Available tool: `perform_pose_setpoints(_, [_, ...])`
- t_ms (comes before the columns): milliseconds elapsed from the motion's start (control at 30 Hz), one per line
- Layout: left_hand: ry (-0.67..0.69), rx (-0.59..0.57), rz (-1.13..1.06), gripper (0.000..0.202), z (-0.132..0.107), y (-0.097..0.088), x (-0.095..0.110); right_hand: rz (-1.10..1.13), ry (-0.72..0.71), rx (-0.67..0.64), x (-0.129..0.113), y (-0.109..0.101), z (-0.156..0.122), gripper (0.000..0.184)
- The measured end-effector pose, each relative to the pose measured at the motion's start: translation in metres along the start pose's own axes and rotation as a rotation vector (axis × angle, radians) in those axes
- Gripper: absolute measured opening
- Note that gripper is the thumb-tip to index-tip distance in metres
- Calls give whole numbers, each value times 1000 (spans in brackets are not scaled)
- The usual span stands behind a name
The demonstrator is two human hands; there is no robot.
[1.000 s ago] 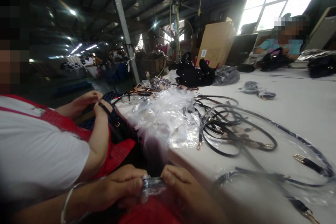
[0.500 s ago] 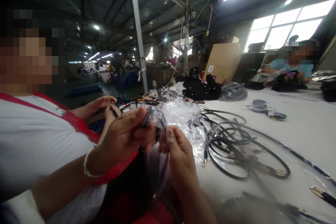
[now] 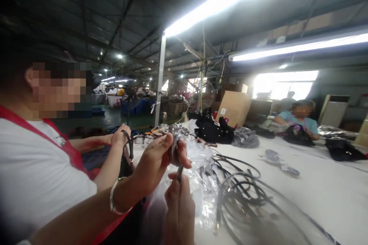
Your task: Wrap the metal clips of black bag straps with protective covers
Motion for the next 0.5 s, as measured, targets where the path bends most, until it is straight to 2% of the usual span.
perform_pose_setpoints(167, [-69,80,-19,46,1,-11,-24,-276,-5,-33,13,-12,-5,47])
perform_pose_setpoints(233, [-86,114,-23,46,2,-12,-32,-321,-30,-50,18,-16,-4,49])
perform_pose_setpoints(300, [-103,154,-17,46,2,-14,-40,-313,-22,-67,25,-19,-4,51])
perform_pose_setpoints(400, [-99,199,41,48,3,-17,-51,-245,77,-50,38,-22,-4,54])
perform_pose_setpoints(500, [-45,213,175,47,0,-20,-59,-126,154,-45,45,-25,-4,51])
Point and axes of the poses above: each hand's wrist, its own z-axis towards the middle knuckle, its own y-axis out of the palm, x = y × z, the point moved 4 cm from there along z, towards the middle knuckle, and after that the axes turned 13 degrees about -y, right-handed, at the moved point
